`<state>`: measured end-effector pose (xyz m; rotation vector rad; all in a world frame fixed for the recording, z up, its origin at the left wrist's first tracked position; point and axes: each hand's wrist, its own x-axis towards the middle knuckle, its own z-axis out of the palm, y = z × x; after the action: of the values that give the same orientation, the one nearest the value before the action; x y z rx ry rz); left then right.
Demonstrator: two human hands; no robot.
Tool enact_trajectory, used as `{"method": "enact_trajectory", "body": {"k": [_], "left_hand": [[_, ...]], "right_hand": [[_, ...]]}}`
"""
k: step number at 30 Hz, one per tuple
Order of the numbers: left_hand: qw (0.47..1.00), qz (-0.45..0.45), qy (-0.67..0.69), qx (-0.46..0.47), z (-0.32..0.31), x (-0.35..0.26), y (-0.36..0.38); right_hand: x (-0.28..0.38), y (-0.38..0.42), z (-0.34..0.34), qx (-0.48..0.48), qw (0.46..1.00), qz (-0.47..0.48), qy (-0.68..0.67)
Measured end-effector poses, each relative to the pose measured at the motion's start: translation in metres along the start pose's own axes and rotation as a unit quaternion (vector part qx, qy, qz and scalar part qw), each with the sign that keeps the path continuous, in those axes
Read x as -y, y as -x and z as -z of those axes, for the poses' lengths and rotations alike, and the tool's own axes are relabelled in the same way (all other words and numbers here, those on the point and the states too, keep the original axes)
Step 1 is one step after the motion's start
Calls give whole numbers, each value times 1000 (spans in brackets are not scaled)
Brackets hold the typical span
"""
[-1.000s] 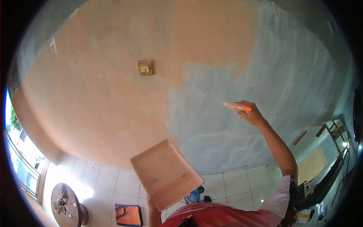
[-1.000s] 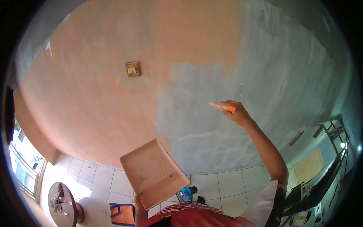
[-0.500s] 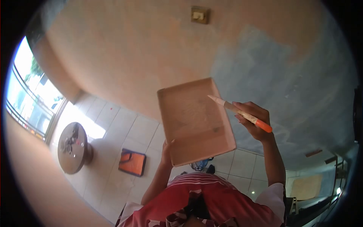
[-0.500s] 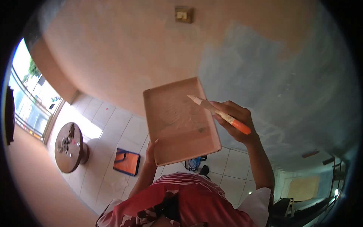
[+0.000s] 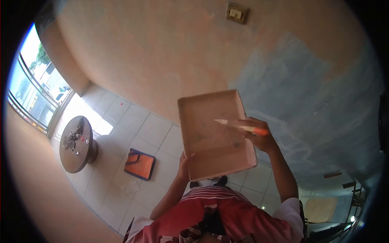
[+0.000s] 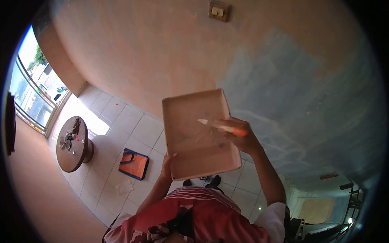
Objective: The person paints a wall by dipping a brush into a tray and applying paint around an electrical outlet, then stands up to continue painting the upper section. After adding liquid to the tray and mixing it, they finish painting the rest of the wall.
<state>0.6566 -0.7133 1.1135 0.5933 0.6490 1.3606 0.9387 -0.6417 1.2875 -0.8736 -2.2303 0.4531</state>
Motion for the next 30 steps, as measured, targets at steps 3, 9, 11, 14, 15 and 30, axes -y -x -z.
{"method": "enact_trajectory", "body": {"k": [3, 9, 11, 14, 15, 30], "left_hand": [[1000, 18, 0, -1, 14, 13, 1], [999, 41, 35, -8, 35, 32, -9], [998, 40, 33, 19, 35, 33, -10], [998, 32, 39, 36, 39, 36, -16], [998, 30, 41, 38, 40, 37, -15], [996, 9, 71, -51, 35, 88, -11]], "right_hand": [[-10, 22, 22, -157, 900, -206, -350], [-31, 54, 10, -325, 855, -272, -299], [-25, 59, 14, -319, 849, -262, -330], [-34, 60, 57, -362, 887, -197, -210], [-36, 52, 85, -390, 914, -95, -56], [-131, -26, 157, -90, 840, 104, 525]]}}
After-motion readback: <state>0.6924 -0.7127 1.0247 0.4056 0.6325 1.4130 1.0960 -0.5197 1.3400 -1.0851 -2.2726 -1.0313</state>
